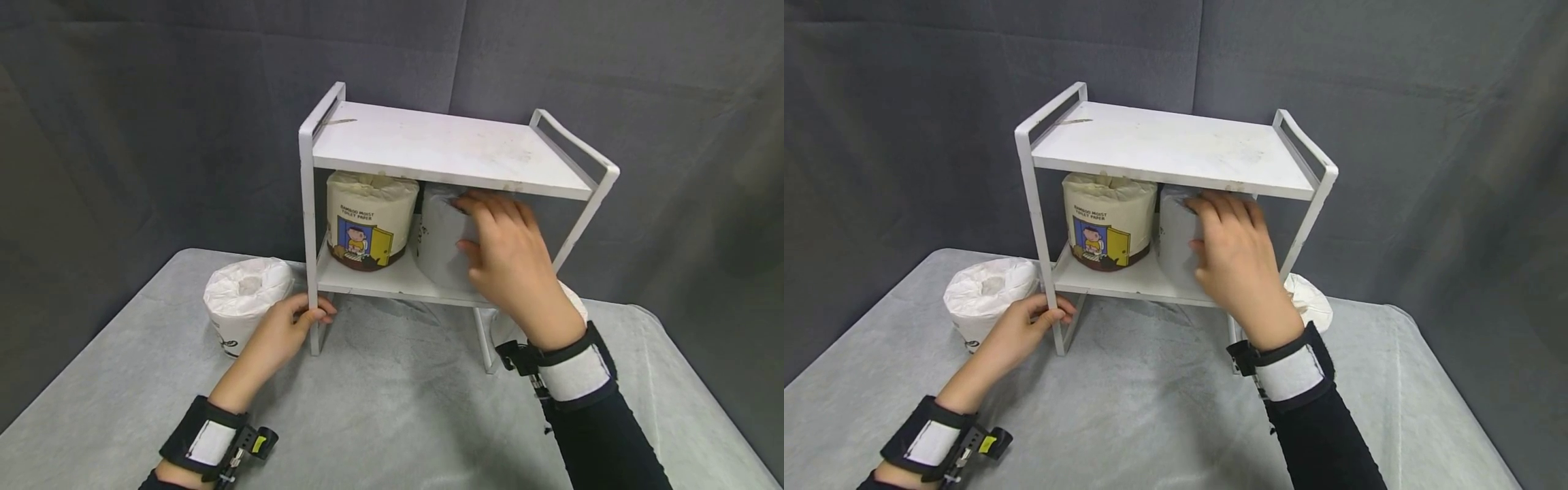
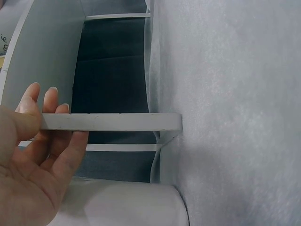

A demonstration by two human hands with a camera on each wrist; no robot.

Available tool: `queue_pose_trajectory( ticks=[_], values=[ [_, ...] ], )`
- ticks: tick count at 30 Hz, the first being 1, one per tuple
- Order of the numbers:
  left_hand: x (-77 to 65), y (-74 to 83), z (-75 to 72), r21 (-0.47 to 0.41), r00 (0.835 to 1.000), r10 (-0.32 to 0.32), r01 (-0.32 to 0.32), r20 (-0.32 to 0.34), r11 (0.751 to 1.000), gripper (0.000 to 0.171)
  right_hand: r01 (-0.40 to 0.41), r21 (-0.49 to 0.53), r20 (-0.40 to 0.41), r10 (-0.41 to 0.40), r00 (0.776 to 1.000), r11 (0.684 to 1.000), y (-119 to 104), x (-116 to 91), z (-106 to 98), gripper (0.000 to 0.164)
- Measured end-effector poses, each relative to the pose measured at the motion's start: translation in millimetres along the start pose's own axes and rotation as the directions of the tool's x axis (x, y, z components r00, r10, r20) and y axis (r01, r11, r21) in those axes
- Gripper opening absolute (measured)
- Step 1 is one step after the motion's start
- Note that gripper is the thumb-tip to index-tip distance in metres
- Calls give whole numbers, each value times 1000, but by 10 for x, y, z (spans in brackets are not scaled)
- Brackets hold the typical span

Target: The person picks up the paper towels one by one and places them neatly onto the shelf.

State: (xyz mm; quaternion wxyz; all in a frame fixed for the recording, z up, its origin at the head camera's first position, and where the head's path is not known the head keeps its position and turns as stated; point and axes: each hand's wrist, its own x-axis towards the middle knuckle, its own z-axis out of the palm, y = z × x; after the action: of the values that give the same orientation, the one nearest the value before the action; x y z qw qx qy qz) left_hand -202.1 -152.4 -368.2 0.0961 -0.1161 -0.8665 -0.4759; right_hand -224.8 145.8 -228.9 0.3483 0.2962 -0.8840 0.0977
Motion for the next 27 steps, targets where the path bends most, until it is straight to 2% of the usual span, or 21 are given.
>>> queue_pose_trajectory(
  ticks=[5,14,23,27],
  values=[
    [-4,19,-1,1,1000,-6,6,3,1000,17,-14,18,-47,15,999,1000,-81,16,-8,51],
    [-5,17,-2,-1,1000,-4,4,1,1000,17,-80,-49,-105,74,992,996,-294,129,21,36],
    [-4,2,1,4,1000,0,0,-5,1000,17,-141,-95,-108,131,985,985,-381,152,126,44],
    [-5,1,2,2,1000,4,-4,-7,1000,17,-134,-117,-115,120,986,984,-383,143,153,43]
  ],
)
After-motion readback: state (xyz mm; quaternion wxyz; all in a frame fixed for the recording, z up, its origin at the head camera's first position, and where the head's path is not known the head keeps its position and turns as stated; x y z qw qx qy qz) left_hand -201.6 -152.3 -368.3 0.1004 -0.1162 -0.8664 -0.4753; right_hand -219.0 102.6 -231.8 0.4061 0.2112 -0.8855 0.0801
